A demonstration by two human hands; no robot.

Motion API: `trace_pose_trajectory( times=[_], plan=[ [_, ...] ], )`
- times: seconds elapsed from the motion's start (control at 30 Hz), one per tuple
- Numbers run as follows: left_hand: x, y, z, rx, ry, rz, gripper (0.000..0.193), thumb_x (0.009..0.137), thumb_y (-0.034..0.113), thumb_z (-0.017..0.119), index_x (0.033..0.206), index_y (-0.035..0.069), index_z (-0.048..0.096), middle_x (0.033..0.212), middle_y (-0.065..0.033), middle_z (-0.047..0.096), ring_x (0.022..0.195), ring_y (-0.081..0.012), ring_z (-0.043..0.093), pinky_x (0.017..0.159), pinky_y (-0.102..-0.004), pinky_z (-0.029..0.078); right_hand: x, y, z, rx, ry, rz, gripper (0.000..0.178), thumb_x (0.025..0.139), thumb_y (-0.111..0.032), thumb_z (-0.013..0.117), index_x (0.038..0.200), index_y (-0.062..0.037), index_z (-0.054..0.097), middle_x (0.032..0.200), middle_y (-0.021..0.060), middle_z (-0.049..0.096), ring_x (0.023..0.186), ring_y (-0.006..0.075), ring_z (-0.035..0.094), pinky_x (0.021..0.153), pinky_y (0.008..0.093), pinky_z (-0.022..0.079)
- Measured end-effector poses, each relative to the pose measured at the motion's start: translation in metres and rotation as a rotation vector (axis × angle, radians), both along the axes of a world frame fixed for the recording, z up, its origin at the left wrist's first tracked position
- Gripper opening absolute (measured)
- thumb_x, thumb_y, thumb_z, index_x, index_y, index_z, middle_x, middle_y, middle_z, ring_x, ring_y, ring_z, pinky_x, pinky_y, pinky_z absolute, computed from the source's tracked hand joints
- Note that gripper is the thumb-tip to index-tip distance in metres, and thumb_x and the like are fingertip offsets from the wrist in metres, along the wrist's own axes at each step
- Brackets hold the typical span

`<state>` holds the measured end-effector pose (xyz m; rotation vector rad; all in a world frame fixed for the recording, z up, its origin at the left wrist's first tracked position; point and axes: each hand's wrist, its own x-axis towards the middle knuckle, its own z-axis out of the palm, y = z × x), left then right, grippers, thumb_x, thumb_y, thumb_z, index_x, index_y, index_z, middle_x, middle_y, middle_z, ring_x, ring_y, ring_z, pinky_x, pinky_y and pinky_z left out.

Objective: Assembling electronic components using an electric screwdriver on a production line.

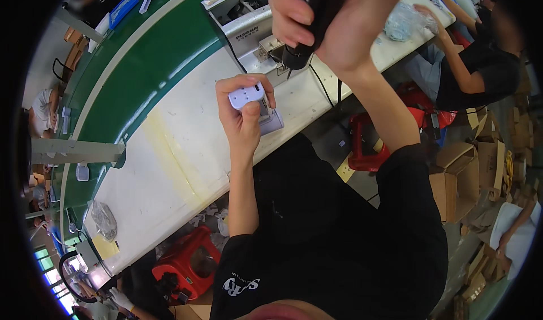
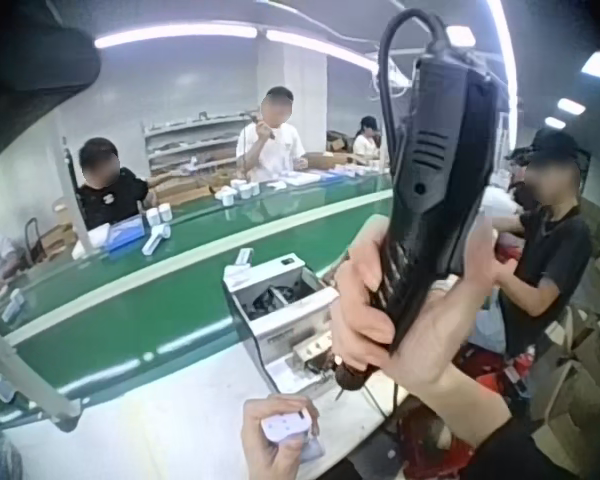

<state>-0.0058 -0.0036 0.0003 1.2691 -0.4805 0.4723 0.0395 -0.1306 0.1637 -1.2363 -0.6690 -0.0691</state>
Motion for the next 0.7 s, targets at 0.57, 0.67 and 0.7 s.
trace_pose_trajectory(
  times=[0.57,0.67,0.7],
  plan=[
    [-0.008,0.001,-0.002,-0.042,0.108,-0.078,0.039,0.081,0.023,0.071,0.106,0.005,0.049,0.087,-0.0062,0.062,0.072,-0.0137,0.056,0.067,-0.0249,0.045,-0.013,0.068,0.024,0.704,0.157,0.525,0.09,0.069,-0.09,0.021,0.061,-0.0032,0.045,0.043,0.0031,0.044,0.029,0.0102,0.036,0.028,0.0197,0.034],
    [-0.009,0.0,-0.003,-0.046,0.092,-0.074,0.04,0.08,0.023,0.072,0.106,0.005,0.049,0.084,-0.0059,0.062,0.069,-0.0137,0.055,0.065,-0.0251,0.045,0.001,0.068,0.014,0.464,-0.128,0.569,0.09,0.069,-0.089,0.023,0.062,-0.0032,0.046,0.043,0.0035,0.045,0.029,0.0101,0.036,0.029,0.0196,0.035],
    [-0.009,-0.001,-0.004,-0.046,0.076,-0.069,0.04,0.079,0.023,0.072,0.106,0.005,0.049,0.083,-0.0058,0.061,0.068,-0.0138,0.055,0.064,-0.0253,0.045,0.004,0.066,0.011,0.474,-0.142,0.573,0.089,0.07,-0.089,0.024,0.063,-0.0031,0.047,0.044,0.0038,0.046,0.029,0.0106,0.037,0.029,0.02,0.035]
  ],
)
